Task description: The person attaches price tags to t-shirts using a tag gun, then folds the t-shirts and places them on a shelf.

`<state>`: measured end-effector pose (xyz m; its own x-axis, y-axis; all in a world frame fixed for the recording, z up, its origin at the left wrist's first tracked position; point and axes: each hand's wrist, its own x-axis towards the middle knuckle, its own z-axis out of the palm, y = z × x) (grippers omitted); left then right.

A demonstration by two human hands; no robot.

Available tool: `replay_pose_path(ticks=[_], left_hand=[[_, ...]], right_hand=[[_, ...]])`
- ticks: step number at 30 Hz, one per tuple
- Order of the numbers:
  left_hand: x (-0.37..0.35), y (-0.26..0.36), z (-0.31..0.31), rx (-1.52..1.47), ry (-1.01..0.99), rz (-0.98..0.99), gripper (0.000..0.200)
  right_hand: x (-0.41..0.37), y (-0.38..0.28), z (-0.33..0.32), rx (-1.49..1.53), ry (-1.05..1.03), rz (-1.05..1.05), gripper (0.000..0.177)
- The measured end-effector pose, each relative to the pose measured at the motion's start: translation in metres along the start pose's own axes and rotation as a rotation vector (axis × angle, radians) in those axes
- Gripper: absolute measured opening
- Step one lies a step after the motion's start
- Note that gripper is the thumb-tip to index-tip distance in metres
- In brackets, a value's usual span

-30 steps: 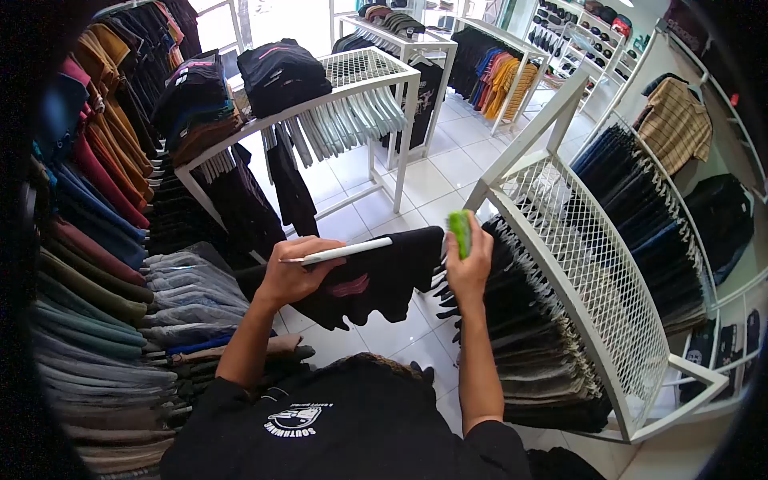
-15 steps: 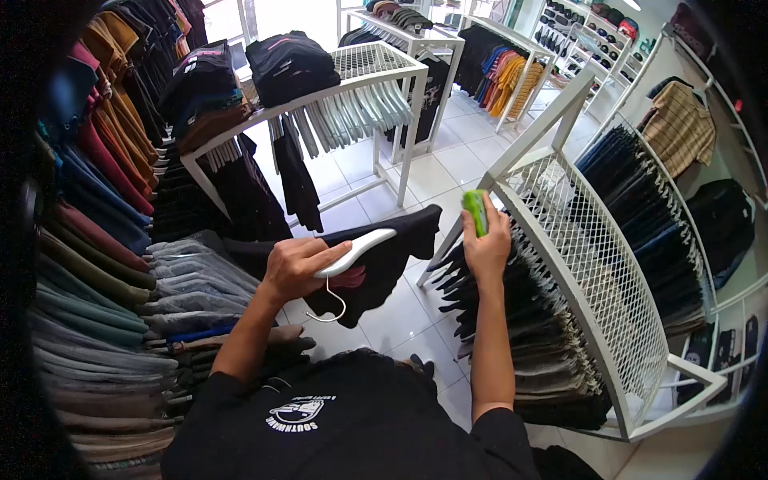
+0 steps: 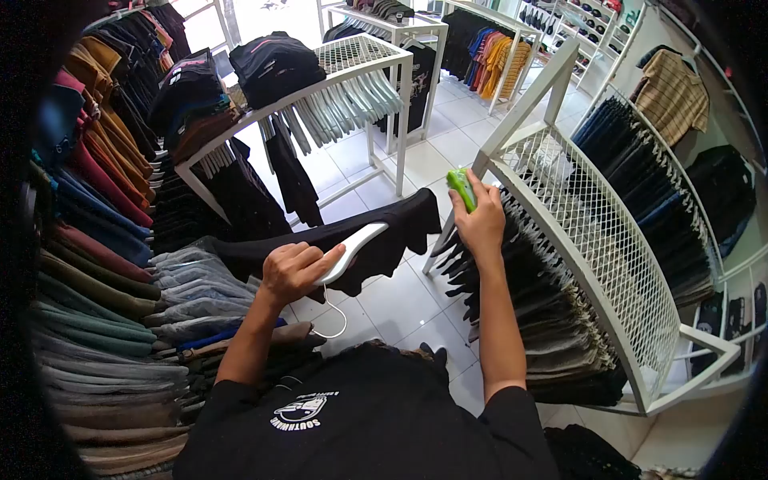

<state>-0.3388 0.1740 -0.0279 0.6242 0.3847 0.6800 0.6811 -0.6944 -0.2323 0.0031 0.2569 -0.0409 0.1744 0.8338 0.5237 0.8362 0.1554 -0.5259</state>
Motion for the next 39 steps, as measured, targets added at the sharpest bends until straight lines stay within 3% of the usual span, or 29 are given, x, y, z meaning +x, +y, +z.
replay_pose_path(ticks=[2, 5, 8, 13, 15, 17, 20, 23, 25, 27, 29, 30, 32, 33, 35, 37, 39], left_hand=[[0.000, -0.001, 0.003, 0.001, 0.005, 0.002, 0.041], [0.006, -0.002, 0.003, -0.011, 0.010, 0.023, 0.042], [0.009, -0.005, 0.000, -0.003, 0.023, 0.038, 0.042], [0.001, -0.007, 0.000, -0.007, 0.022, 0.021, 0.042], [-0.002, -0.009, 0.003, 0.002, 0.009, 0.010, 0.042], [-0.001, -0.013, 0.008, 0.027, -0.013, 0.019, 0.044], [0.006, -0.016, 0.013, 0.014, -0.010, 0.029, 0.044], [0.008, -0.022, 0.010, 0.018, -0.003, 0.024, 0.043], [0.006, -0.026, 0.006, 0.025, -0.006, 0.011, 0.044], [0.005, -0.027, 0.000, -0.053, 0.007, -0.091, 0.047], [0.009, -0.031, -0.009, -0.162, -0.016, -0.256, 0.038], [0.012, -0.031, -0.011, -0.306, -0.005, -0.373, 0.035], [0.019, -0.034, -0.002, -0.568, 0.040, -0.576, 0.026], [0.026, -0.032, -0.003, -0.756, 0.026, -0.774, 0.020], [0.038, -0.040, 0.001, -1.001, -0.012, -0.899, 0.025], [0.052, -0.041, 0.002, -1.003, -0.002, -0.952, 0.033], [0.067, -0.045, 0.000, -1.102, -0.103, -1.138, 0.032]], right_hand=[[-0.007, -0.034, -0.015, 0.234, -0.016, -0.108, 0.051], [-0.024, -0.083, -0.027, 0.320, -0.224, -0.295, 0.052], [-0.027, -0.076, -0.009, 0.227, -0.196, -0.352, 0.052], [0.006, 0.005, 0.018, -0.040, -0.045, 0.002, 0.050], [0.005, -0.008, 0.009, 0.032, -0.011, 0.003, 0.050], [0.000, -0.050, -0.002, 0.213, -0.058, -0.166, 0.051], [-0.009, -0.091, -0.006, 0.307, -0.288, -0.352, 0.053], [0.006, -0.066, 0.016, 0.200, -0.223, -0.338, 0.053], [0.022, -0.026, 0.030, -0.010, -0.139, -0.143, 0.051], [0.028, 0.000, 0.027, -0.070, -0.061, -0.057, 0.056], [0.021, 0.003, 0.027, 0.188, 0.129, -0.079, 0.062], [0.016, -0.007, 0.023, 0.189, 0.123, -0.080, 0.062], [0.005, -0.035, 0.023, 0.343, 0.185, -0.193, 0.066], [-0.002, -0.046, 0.029, 0.372, 0.203, -0.235, 0.063], [-0.021, -0.049, 0.064, 0.411, 0.272, -0.337, 0.060], [-0.046, -0.050, 0.109, 0.409, 0.391, -0.430, 0.063], [-0.078, -0.042, 0.143, 0.230, 0.003, -0.476, 0.067]])
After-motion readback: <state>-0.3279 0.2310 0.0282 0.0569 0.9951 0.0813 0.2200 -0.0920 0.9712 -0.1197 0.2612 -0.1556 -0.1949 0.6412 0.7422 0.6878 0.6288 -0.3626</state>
